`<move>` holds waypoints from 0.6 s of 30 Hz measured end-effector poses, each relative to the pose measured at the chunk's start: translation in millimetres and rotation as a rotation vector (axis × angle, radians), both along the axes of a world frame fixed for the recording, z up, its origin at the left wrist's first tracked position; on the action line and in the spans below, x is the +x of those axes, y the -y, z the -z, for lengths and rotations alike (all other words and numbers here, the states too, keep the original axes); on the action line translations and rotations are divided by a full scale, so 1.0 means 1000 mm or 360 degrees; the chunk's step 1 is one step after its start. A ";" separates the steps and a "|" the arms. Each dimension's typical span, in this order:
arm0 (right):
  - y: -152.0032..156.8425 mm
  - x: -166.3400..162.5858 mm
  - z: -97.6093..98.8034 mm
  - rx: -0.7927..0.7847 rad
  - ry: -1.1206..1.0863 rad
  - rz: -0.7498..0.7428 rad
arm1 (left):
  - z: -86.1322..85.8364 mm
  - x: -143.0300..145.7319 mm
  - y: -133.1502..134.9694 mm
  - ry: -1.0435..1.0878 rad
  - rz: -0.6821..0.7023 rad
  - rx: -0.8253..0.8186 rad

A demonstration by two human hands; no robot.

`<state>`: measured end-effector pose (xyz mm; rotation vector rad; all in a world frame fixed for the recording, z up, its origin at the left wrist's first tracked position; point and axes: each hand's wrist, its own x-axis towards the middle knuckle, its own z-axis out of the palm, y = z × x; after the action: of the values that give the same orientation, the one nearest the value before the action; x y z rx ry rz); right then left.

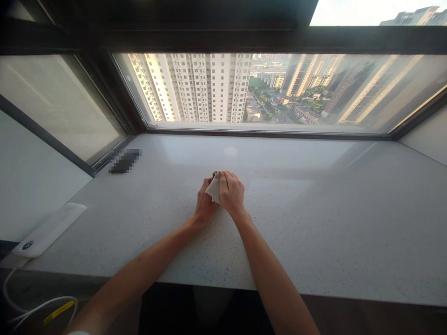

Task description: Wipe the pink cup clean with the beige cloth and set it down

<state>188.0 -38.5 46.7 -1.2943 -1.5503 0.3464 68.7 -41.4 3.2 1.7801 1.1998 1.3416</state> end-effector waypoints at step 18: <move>0.001 -0.012 -0.047 0.0126 -0.0448 0.0055 | -0.002 -0.002 -0.003 0.0152 0.0017 0.0005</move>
<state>175.6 -39.9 93.3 -1.1557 -1.2906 0.4221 66.4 -38.5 5.1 1.7026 1.1354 1.4068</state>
